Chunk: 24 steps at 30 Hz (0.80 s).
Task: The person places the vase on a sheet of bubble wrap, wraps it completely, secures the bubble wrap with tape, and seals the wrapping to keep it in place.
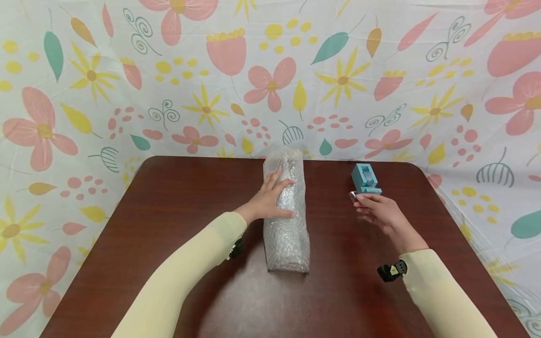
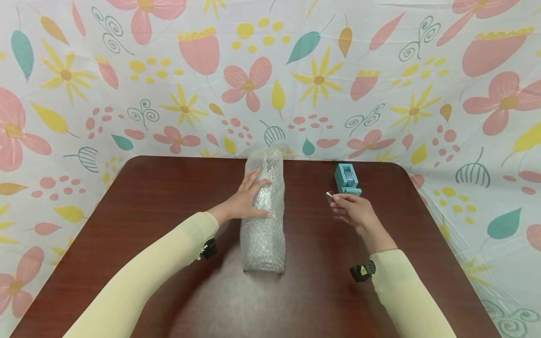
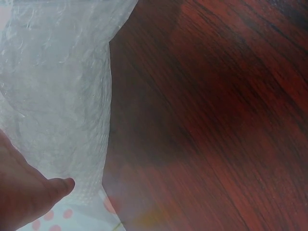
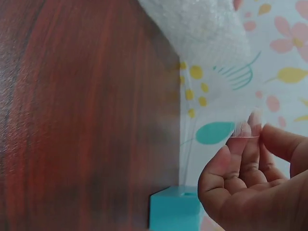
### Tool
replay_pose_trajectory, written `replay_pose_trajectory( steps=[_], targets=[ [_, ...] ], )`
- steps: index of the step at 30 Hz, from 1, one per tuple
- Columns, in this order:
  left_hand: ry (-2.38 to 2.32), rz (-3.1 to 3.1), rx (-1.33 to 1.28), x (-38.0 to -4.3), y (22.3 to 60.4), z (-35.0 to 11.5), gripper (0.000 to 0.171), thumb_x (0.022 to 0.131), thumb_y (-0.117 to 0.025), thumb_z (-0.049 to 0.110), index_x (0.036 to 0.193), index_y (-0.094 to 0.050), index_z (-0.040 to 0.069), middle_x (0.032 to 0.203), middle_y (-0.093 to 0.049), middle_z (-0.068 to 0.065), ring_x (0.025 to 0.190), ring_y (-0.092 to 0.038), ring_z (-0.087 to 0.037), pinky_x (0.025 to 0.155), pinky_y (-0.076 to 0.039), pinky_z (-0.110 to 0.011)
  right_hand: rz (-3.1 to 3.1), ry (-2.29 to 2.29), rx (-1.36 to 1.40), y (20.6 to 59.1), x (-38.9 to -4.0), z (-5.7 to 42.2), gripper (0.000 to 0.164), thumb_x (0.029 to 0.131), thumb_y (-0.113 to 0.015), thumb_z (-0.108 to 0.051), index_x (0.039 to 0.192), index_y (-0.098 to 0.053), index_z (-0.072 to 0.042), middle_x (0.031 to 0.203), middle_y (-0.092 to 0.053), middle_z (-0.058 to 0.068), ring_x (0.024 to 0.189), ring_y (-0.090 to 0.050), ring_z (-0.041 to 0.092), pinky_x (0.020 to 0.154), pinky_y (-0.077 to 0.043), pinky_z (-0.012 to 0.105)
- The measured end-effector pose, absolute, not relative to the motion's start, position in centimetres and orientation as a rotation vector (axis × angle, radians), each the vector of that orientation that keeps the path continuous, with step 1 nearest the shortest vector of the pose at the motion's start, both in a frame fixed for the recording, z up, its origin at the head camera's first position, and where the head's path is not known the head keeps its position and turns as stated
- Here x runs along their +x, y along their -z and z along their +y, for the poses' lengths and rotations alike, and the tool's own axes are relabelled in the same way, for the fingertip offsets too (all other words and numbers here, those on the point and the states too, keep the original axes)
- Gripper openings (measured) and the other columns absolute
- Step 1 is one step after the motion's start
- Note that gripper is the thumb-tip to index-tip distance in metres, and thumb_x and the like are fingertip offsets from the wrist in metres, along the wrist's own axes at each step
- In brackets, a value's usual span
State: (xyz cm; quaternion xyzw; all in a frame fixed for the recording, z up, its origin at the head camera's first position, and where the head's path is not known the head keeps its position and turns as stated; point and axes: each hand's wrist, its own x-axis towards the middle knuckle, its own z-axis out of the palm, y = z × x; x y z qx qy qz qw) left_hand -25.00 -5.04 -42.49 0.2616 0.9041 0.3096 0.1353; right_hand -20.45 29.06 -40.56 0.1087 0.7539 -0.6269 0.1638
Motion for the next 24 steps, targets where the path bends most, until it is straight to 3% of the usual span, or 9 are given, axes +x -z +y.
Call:
replay_pose_trajectory(
  steps=[2,7,14,19,24],
  targets=[
    [-0.9,2.615,0.756,-25.0,42.5,-5.1,0.089,0.087,-0.079,0.045,0.159,-0.03,0.03,0.175,0.014,-0.002,0.162,0.015,-0.032,0.126,-0.021,-0.065,2.189,1.742,0.272,40.2,-20.4,28.6,0.013,0.102,-0.062,-0.039,0.106,-0.07,-0.029,0.086,-0.072,-0.019,0.082,-0.069,-0.003,0.081,-0.059,0.02],
    [-0.899,2.613,0.752,-25.0,42.6,-5.1,0.089,0.087,-0.079,0.045,0.159,-0.029,0.031,0.175,0.014,-0.002,0.162,0.015,-0.031,0.126,-0.022,-0.065,2.279,1.64,0.181,39.8,-20.4,27.5,0.043,0.102,-0.061,-0.041,0.132,-0.06,-0.009,0.091,-0.07,-0.019,0.087,-0.068,-0.002,0.085,-0.06,0.023],
    [-0.87,2.646,0.753,-25.1,42.6,-4.9,0.089,0.086,-0.079,0.047,0.159,-0.031,0.032,0.175,0.01,-0.001,0.163,0.011,-0.03,0.12,-0.033,-0.065,2.36,1.558,0.024,39.3,-20.8,25.1,0.033,0.103,-0.061,-0.032,0.124,-0.067,-0.008,0.09,-0.071,-0.016,0.086,-0.065,0.003,0.079,-0.06,0.027],
    [-0.873,2.671,0.749,-25.1,42.7,-4.8,0.088,0.085,-0.08,0.047,0.158,-0.033,0.033,0.176,0.007,0.001,0.163,0.007,-0.029,0.119,-0.031,-0.069,2.426,1.48,-0.099,39.0,-21.1,22.6,0.043,0.102,-0.064,-0.033,0.127,-0.064,0.002,0.093,-0.068,-0.009,0.087,-0.063,0.01,0.078,-0.059,0.033],
    [-0.861,2.701,0.742,-25.1,42.8,-4.7,0.088,0.084,-0.08,0.049,0.158,-0.035,0.035,0.176,0.004,0.003,0.164,0.004,-0.029,0.119,-0.03,-0.07,2.43,1.474,-0.162,39.0,-21.7,20.2,0.04,0.1,-0.066,-0.031,0.122,-0.065,0.003,0.09,-0.065,-0.005,0.084,-0.063,0.015,0.076,-0.058,0.035]
  ],
)
